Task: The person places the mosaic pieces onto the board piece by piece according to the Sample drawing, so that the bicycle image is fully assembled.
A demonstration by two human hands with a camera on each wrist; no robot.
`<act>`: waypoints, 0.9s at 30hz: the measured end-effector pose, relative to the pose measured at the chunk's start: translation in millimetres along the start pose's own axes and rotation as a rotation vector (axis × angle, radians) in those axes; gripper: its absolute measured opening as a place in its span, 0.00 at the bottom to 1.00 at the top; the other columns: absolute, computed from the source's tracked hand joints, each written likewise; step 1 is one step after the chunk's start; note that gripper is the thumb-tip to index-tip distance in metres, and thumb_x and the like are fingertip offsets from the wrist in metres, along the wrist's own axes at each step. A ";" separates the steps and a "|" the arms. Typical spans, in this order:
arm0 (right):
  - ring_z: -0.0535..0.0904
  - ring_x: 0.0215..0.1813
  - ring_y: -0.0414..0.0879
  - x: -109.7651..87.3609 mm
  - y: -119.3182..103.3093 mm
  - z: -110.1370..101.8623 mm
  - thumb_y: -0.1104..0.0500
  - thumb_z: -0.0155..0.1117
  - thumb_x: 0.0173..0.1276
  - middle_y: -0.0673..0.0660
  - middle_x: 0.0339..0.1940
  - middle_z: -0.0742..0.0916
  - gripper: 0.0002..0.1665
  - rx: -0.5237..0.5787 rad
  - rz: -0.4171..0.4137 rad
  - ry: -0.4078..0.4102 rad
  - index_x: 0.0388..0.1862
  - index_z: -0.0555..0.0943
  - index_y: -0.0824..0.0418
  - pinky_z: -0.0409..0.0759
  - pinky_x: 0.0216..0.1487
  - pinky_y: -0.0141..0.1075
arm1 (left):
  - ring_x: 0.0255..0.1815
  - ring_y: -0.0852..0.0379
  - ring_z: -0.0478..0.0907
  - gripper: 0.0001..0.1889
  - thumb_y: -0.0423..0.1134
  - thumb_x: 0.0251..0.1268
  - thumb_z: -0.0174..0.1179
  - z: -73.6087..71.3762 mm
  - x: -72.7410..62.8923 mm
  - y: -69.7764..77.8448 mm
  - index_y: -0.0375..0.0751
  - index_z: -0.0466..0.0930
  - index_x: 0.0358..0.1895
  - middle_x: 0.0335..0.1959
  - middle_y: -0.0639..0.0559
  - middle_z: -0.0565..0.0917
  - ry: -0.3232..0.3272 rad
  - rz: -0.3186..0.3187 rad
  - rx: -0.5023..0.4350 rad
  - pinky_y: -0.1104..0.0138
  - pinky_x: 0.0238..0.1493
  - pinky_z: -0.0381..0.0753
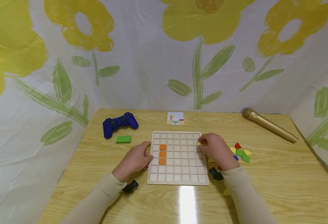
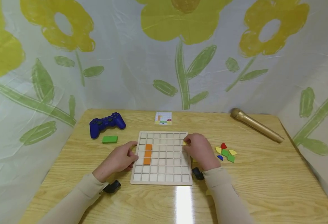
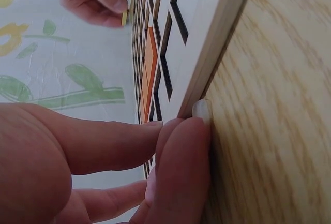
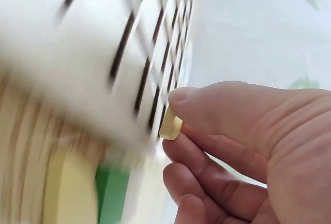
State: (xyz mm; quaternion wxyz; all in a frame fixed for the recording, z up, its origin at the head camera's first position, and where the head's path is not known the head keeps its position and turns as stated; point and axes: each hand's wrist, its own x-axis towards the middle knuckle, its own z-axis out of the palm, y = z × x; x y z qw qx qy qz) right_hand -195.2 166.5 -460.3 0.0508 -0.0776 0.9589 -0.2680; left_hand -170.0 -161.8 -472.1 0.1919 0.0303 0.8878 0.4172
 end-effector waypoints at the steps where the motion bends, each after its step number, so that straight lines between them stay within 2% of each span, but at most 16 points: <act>1: 0.87 0.51 0.53 1.9 -4.8 2.9 0.60 0.76 0.72 0.60 0.50 0.91 0.13 0.003 -0.007 0.001 0.52 0.90 0.63 0.87 0.57 0.51 | 0.26 0.53 0.82 0.36 0.34 0.78 0.65 -0.2 -0.3 0.0 0.44 0.64 0.85 0.35 0.47 0.84 0.000 0.001 -0.001 0.63 0.30 0.87; 8: 0.88 0.49 0.50 14.4 -42.8 25.6 0.62 0.75 0.70 0.57 0.46 0.92 0.10 -0.007 -0.096 -0.003 0.48 0.91 0.62 0.88 0.56 0.48 | 0.25 0.53 0.82 0.36 0.34 0.78 0.65 -1.1 1.1 -0.8 0.45 0.63 0.85 0.34 0.47 0.85 0.001 0.002 0.004 0.64 0.29 0.86; 13: 0.86 0.48 0.49 18.0 -67.1 39.5 0.62 0.75 0.70 0.55 0.45 0.91 0.09 0.010 -0.118 -0.014 0.47 0.92 0.61 0.87 0.56 0.46 | 0.24 0.53 0.82 0.36 0.34 0.77 0.65 -1.3 0.1 -1.1 0.44 0.64 0.85 0.33 0.48 0.85 0.006 0.009 0.020 0.64 0.28 0.84; 19: 0.86 0.49 0.48 20.2 -79.9 51.2 0.61 0.76 0.70 0.55 0.45 0.91 0.08 -0.007 -0.141 -0.005 0.47 0.92 0.60 0.87 0.56 0.45 | 0.24 0.54 0.82 0.36 0.34 0.77 0.65 -0.6 1.2 0.0 0.44 0.64 0.84 0.33 0.48 0.85 0.010 0.008 0.017 0.64 0.28 0.84; 27: 0.81 0.46 0.47 22.9 -84.3 59.6 0.57 0.77 0.71 0.52 0.41 0.90 0.09 -0.057 -0.164 0.009 0.47 0.92 0.58 0.86 0.54 0.44 | 0.24 0.54 0.82 0.36 0.35 0.77 0.66 -1.0 0.5 1.1 0.44 0.65 0.84 0.33 0.49 0.85 0.021 0.003 0.035 0.65 0.28 0.83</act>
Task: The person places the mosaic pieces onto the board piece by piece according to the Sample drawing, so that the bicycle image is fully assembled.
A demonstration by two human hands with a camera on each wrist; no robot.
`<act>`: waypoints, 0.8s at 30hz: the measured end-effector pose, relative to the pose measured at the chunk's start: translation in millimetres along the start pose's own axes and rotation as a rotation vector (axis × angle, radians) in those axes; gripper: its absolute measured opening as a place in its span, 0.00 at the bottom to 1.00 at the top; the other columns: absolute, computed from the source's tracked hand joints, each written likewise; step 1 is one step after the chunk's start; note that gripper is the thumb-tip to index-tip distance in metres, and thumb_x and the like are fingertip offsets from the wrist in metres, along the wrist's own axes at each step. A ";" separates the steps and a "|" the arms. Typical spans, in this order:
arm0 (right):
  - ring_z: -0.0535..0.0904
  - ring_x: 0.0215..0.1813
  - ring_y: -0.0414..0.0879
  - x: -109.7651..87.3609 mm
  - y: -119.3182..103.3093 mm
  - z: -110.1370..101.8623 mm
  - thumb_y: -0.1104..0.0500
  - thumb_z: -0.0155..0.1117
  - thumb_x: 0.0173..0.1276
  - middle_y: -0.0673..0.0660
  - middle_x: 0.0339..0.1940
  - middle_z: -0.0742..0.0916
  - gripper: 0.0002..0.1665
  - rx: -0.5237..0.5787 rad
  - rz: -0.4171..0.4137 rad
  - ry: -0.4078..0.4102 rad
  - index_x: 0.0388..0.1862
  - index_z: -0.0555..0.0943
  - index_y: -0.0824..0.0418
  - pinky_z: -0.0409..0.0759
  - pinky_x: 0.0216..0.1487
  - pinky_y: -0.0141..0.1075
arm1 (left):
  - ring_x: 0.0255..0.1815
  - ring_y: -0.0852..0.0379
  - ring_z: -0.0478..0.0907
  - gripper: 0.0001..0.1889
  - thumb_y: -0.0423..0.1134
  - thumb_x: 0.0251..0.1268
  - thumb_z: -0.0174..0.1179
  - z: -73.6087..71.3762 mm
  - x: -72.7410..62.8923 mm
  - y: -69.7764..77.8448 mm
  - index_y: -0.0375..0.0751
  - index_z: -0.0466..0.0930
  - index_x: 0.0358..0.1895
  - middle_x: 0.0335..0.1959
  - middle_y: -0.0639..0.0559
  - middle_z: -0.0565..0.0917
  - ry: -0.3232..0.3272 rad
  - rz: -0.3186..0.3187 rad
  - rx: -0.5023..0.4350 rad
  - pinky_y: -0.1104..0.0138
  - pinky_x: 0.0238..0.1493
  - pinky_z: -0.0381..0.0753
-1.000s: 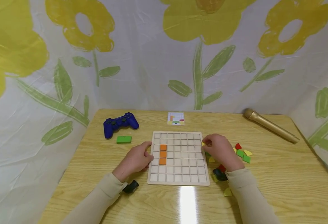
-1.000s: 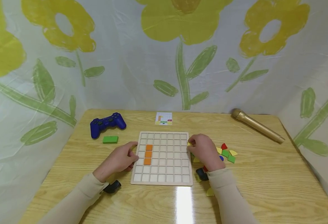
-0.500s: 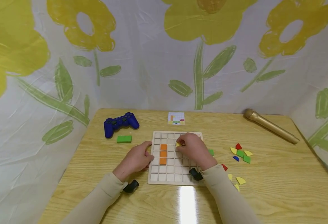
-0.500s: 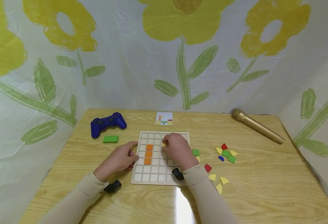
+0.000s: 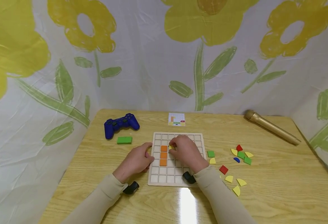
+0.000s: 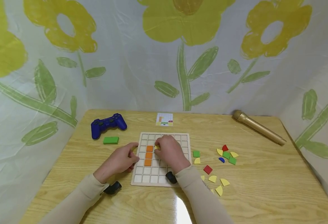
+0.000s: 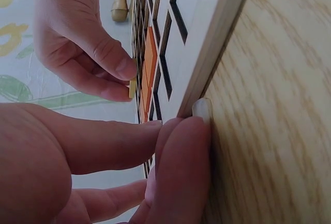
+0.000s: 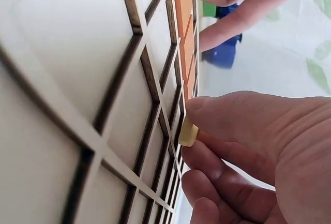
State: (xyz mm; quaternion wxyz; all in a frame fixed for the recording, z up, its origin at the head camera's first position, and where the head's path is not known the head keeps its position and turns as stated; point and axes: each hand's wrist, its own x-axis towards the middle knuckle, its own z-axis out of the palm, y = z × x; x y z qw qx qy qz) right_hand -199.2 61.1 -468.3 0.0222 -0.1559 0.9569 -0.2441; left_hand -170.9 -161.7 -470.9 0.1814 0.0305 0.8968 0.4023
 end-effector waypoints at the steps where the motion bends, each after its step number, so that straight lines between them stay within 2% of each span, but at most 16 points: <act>1: 0.81 0.45 0.46 0.0 0.1 0.8 0.57 0.78 0.71 0.52 0.41 0.90 0.09 -0.004 0.001 0.001 0.47 0.92 0.58 0.86 0.54 0.43 | 0.24 0.54 0.82 0.35 0.35 0.77 0.66 0.1 -0.5 0.2 0.43 0.65 0.84 0.33 0.49 0.85 -0.001 0.002 0.003 0.65 0.28 0.83; 6: 0.81 0.44 0.46 0.5 0.0 3.9 0.58 0.78 0.70 0.53 0.40 0.89 0.09 -0.001 -0.018 0.009 0.47 0.93 0.60 0.86 0.52 0.43 | 0.23 0.55 0.83 0.35 0.35 0.77 0.66 -0.1 -1.8 -0.1 0.43 0.65 0.83 0.32 0.49 0.85 0.005 0.009 0.016 0.65 0.28 0.82; 13: 0.77 0.39 0.44 0.8 0.9 6.5 0.60 0.77 0.69 0.51 0.35 0.87 0.07 -0.024 -0.057 0.028 0.44 0.93 0.60 0.83 0.43 0.39 | 0.23 0.55 0.83 0.35 0.34 0.76 0.66 0.1 -0.7 -1.4 0.41 0.65 0.83 0.31 0.50 0.85 0.006 0.023 0.013 0.65 0.28 0.83; 24: 0.79 0.41 0.45 -0.2 1.2 7.6 0.61 0.76 0.70 0.52 0.36 0.88 0.07 -0.020 -0.063 0.039 0.44 0.93 0.60 0.84 0.47 0.40 | 0.23 0.55 0.83 0.35 0.34 0.76 0.66 0.3 -1.3 0.3 0.41 0.65 0.83 0.31 0.49 0.85 0.002 0.015 -0.001 0.65 0.28 0.84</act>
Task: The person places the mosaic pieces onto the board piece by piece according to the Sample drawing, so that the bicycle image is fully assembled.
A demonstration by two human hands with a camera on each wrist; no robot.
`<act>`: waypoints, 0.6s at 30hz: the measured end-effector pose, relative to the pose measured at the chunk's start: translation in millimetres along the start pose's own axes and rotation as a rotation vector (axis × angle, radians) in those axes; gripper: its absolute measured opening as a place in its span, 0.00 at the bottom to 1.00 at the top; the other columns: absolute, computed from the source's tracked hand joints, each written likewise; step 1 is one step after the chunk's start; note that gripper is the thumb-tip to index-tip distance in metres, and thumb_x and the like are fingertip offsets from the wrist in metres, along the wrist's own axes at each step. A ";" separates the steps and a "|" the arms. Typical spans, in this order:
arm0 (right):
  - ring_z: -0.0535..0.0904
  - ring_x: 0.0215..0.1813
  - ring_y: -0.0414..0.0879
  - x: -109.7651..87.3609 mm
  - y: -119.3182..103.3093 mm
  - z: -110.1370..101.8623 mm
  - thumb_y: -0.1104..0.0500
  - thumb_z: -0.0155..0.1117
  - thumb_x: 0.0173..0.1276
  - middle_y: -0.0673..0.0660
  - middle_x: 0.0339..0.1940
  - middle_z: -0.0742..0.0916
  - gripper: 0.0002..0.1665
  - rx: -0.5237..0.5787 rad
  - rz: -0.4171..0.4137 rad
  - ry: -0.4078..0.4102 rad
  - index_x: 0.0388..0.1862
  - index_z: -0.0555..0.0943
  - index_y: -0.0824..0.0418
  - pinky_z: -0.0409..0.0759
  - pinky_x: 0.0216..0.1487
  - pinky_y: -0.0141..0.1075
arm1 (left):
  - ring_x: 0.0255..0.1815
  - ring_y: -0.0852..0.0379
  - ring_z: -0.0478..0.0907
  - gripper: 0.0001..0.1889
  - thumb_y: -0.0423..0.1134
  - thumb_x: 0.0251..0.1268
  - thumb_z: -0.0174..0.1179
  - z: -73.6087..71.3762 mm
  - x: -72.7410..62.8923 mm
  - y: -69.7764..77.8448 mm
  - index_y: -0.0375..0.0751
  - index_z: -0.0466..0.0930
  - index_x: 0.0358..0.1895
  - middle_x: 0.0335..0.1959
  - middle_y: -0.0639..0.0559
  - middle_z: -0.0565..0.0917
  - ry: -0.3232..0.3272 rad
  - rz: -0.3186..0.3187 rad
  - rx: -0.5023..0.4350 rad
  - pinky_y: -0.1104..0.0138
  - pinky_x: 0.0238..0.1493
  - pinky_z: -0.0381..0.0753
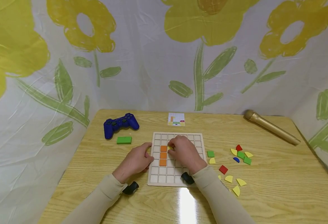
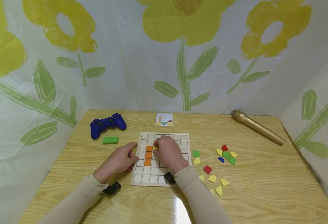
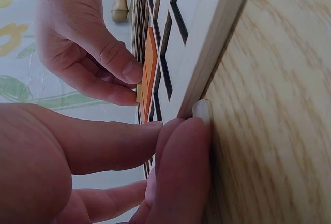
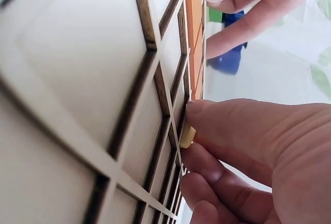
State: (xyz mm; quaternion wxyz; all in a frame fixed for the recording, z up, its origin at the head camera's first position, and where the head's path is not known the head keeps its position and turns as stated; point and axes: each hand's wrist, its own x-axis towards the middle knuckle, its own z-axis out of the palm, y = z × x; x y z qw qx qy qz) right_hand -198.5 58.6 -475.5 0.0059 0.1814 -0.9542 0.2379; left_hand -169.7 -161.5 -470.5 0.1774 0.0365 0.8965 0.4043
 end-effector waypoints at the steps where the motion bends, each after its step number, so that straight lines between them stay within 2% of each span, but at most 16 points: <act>1: 0.79 0.41 0.45 0.0 -0.2 -0.1 0.61 0.76 0.70 0.52 0.36 0.88 0.07 -0.002 0.000 -0.002 0.44 0.93 0.60 0.84 0.47 0.40 | 0.23 0.55 0.83 0.35 0.34 0.76 0.66 -0.1 -0.1 0.2 0.41 0.65 0.83 0.31 0.49 0.85 0.000 -0.001 0.000 0.65 0.28 0.84; 18: 0.79 0.41 0.45 1.0 -0.5 -0.5 0.60 0.77 0.70 0.52 0.37 0.89 0.07 -0.004 -0.007 -0.019 0.45 0.93 0.60 0.84 0.47 0.40 | 0.24 0.55 0.82 0.36 0.34 0.77 0.66 -0.1 1.0 -0.2 0.42 0.65 0.84 0.32 0.49 0.84 -0.005 -0.016 0.000 0.65 0.28 0.85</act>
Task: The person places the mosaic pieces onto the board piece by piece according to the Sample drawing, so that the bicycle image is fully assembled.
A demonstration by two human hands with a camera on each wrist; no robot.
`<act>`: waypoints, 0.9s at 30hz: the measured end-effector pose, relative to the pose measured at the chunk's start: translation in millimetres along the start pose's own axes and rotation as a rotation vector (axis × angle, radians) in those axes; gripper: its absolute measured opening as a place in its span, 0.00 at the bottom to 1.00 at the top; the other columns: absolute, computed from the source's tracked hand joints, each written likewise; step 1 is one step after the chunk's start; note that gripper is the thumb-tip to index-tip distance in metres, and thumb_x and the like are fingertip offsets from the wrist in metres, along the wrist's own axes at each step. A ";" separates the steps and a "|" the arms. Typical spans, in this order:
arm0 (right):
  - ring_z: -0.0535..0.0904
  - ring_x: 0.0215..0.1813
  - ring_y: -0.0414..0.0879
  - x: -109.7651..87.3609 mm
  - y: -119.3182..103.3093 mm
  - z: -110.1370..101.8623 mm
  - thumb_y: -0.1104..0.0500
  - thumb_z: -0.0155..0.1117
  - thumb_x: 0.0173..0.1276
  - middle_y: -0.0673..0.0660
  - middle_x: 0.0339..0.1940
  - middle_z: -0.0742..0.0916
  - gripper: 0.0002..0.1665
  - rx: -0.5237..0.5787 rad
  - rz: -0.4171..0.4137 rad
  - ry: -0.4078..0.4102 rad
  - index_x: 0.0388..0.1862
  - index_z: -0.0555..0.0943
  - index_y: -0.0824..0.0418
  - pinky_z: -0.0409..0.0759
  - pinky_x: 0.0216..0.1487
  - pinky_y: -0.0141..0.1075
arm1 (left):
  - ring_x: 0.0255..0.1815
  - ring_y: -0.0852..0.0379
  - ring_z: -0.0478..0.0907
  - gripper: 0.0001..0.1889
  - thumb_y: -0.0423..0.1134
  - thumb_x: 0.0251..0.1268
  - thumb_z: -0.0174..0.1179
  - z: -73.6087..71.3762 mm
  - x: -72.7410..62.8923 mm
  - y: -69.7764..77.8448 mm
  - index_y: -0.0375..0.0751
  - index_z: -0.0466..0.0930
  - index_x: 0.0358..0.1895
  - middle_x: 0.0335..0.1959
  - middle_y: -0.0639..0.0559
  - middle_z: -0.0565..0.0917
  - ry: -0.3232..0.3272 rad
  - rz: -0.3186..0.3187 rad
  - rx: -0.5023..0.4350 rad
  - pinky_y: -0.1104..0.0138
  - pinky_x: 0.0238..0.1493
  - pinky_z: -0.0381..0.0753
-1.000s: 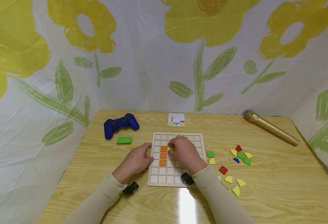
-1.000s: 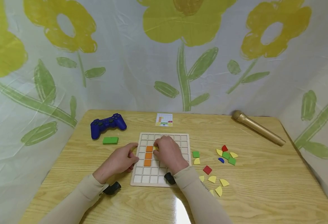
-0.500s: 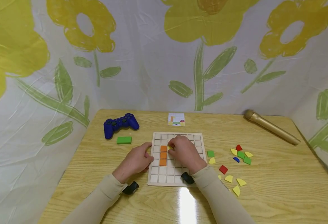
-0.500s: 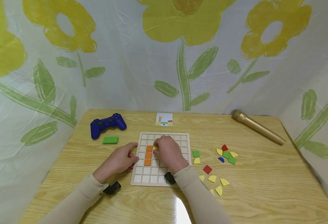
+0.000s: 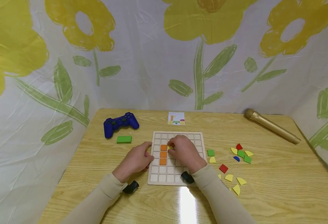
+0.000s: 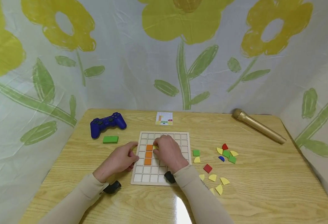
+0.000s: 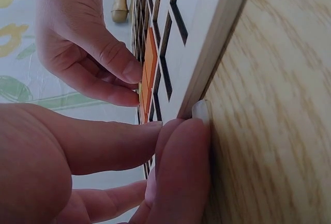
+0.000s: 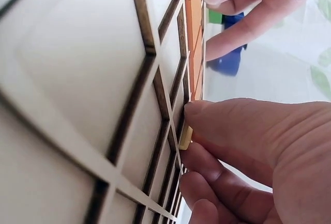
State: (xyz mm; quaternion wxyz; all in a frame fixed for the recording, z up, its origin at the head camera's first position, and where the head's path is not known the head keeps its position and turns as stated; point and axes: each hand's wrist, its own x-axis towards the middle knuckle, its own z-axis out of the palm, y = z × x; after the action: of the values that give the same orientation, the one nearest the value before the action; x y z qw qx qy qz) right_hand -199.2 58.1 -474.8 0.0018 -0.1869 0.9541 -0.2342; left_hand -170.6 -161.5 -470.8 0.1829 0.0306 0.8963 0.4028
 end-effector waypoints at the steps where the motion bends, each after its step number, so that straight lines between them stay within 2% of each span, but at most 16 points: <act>1: 0.79 0.41 0.45 -0.1 0.2 -0.1 0.60 0.77 0.70 0.52 0.37 0.89 0.07 0.005 0.004 -0.001 0.45 0.93 0.60 0.84 0.48 0.40 | 0.24 0.55 0.82 0.36 0.34 0.77 0.66 0.0 0.0 0.1 0.42 0.65 0.84 0.32 0.49 0.84 -0.001 0.003 0.000 0.65 0.28 0.85; 7: 0.80 0.42 0.45 0.1 0.6 -1.7 0.60 0.77 0.70 0.52 0.39 0.89 0.08 0.010 0.017 -0.001 0.46 0.93 0.59 0.85 0.50 0.41 | 0.24 0.55 0.82 0.36 0.35 0.77 0.66 0.3 0.6 0.1 0.42 0.64 0.84 0.32 0.49 0.85 0.003 0.014 0.010 0.65 0.28 0.85; 15: 0.85 0.52 0.50 -8.2 3.6 -18.4 0.61 0.73 0.72 0.54 0.46 0.91 0.10 0.044 0.044 0.003 0.49 0.93 0.60 0.87 0.58 0.45 | 0.25 0.55 0.82 0.37 0.35 0.77 0.66 1.2 1.0 -0.6 0.42 0.63 0.84 0.33 0.48 0.84 0.000 0.014 0.015 0.64 0.28 0.85; 20: 0.85 0.50 0.49 -26.9 20.9 -34.2 0.61 0.73 0.72 0.54 0.46 0.91 0.11 0.056 0.025 -0.024 0.51 0.92 0.61 0.87 0.56 0.45 | 0.25 0.54 0.82 0.37 0.34 0.77 0.66 0.2 0.3 -0.8 0.43 0.62 0.85 0.34 0.48 0.84 -0.005 0.007 0.013 0.65 0.28 0.85; 27: 0.85 0.51 0.49 -67.5 60.6 -59.7 0.61 0.76 0.72 0.54 0.48 0.90 0.11 0.020 0.047 -0.027 0.51 0.91 0.61 0.87 0.56 0.47 | 0.26 0.54 0.83 0.37 0.34 0.77 0.66 -0.3 0.6 -0.1 0.42 0.63 0.85 0.34 0.48 0.85 -0.012 0.008 0.012 0.65 0.29 0.86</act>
State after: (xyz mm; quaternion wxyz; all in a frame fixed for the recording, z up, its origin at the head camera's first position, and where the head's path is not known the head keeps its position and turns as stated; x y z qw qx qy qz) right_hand -163.4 158.6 -454.4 0.0219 -0.1677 0.9557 -0.2409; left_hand -171.3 -161.7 -470.9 0.1866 0.0378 0.8973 0.3982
